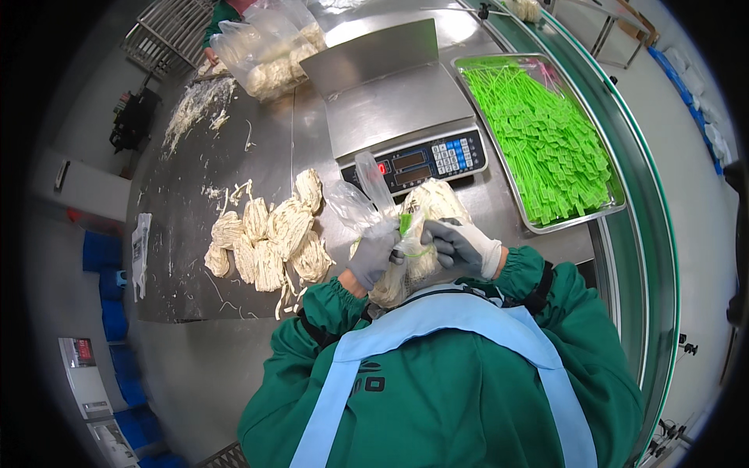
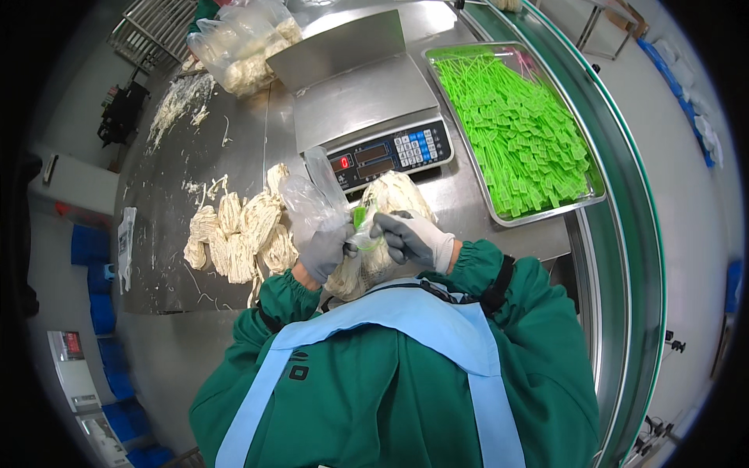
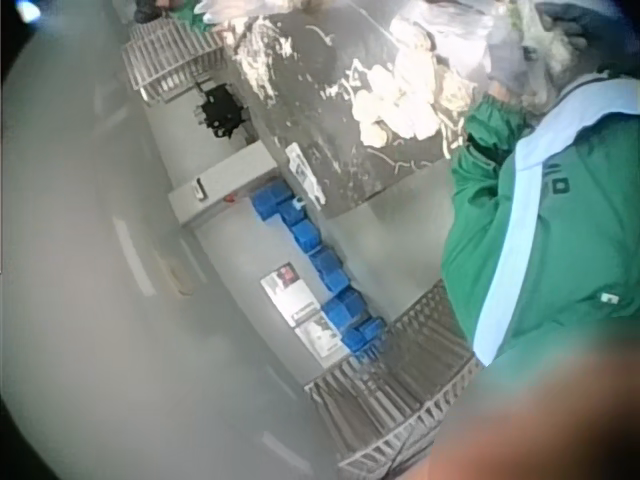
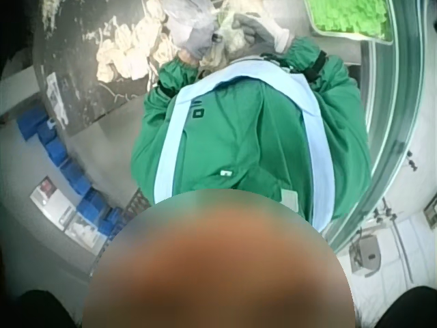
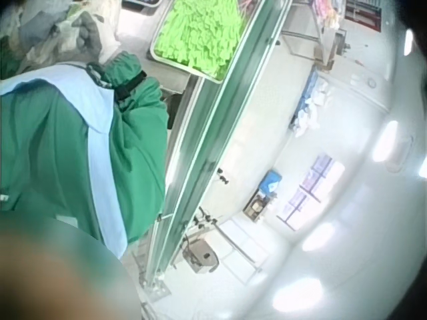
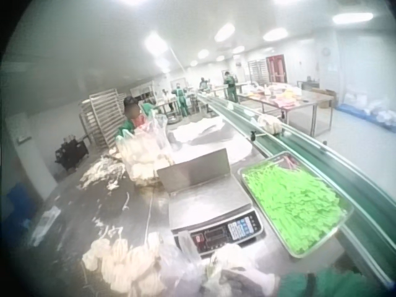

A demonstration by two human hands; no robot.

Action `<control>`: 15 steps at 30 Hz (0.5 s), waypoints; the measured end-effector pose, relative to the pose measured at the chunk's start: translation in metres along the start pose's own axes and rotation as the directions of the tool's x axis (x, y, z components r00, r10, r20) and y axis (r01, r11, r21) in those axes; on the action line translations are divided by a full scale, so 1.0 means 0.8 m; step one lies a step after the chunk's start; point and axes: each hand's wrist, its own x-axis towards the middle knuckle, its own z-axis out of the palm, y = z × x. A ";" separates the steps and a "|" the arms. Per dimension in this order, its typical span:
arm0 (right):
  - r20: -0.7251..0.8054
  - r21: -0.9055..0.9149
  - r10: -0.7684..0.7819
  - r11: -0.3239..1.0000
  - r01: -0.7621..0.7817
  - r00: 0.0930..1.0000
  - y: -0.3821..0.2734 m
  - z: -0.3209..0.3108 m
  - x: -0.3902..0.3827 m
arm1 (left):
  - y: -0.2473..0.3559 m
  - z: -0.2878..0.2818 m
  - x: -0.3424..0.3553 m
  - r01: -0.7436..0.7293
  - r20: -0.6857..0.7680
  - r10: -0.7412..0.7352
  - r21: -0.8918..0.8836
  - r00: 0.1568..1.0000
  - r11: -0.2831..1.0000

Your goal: The person repeatedly picks bundles of noodles, places them into a clear plastic bag on a digital scale, adjusts the contents to reach a target weight, ties the bag, and places it onto a moving conveyor belt. This cycle is repeated multiple times throughout the clip.

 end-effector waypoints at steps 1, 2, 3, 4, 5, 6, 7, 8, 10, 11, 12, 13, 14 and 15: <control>-0.111 -0.130 0.081 0.987 -0.095 0.991 0.000 -0.003 -0.004 | -0.001 -0.001 -0.001 -0.048 0.013 0.047 0.071 0.999 0.996; -0.110 -0.201 0.101 0.972 -0.122 0.989 0.004 -0.002 -0.007 | -0.001 -0.001 0.000 -0.066 0.011 0.066 0.097 0.998 0.993; -0.161 -0.259 0.136 0.950 -0.175 0.978 0.006 -0.002 -0.009 | -0.001 0.000 0.001 -0.041 -0.004 0.041 0.119 0.999 0.992; -0.148 -0.245 0.136 0.955 -0.169 0.980 0.010 -0.001 -0.009 | -0.002 0.000 0.002 -0.016 -0.018 0.019 0.143 1.000 0.990; -0.192 -0.275 0.090 0.951 -0.142 0.977 0.013 0.001 -0.009 | -0.002 0.001 0.004 -0.025 -0.013 0.027 0.163 1.000 0.986; -0.179 -0.298 0.058 0.948 -0.110 0.982 0.017 0.003 -0.008 | -0.003 0.002 0.005 -0.033 -0.008 0.035 0.183 0.999 0.982; -0.169 -0.330 0.029 0.940 -0.084 0.985 0.019 0.005 -0.007 | -0.003 0.002 0.006 -0.072 0.015 0.070 0.200 0.997 0.977; -0.204 -0.316 0.016 0.945 -0.081 0.979 0.021 0.007 -0.006 | -0.004 0.003 0.007 -0.056 0.001 0.057 0.250 0.998 0.967; -0.199 -0.324 0.025 0.942 -0.090 0.980 0.022 0.008 -0.004 | -0.004 0.003 0.008 -0.054 -0.005 0.058 0.290 0.998 0.956; -0.229 -0.337 0.034 0.935 -0.112 0.973 0.022 0.008 -0.004 | -0.004 0.002 0.008 -0.038 -0.021 0.047 0.307 0.999 0.951; -0.194 -0.312 0.030 0.946 -0.091 0.980 0.021 0.007 -0.004 | -0.005 0.002 0.008 -0.022 -0.038 0.037 0.325 0.999 0.945; -0.186 -0.296 0.029 0.952 -0.084 0.982 0.020 0.006 -0.004 | -0.005 0.001 0.007 -0.023 -0.049 0.041 0.325 0.998 0.945; -0.165 -0.284 0.033 0.955 -0.079 0.986 0.019 0.006 -0.004 | -0.005 0.001 0.007 -0.110 -0.019 0.123 0.323 0.992 0.940; -0.201 -0.284 0.035 0.954 -0.092 0.979 0.018 0.005 -0.005 | -0.006 0.000 0.006 -0.081 -0.038 0.097 0.297 0.995 0.952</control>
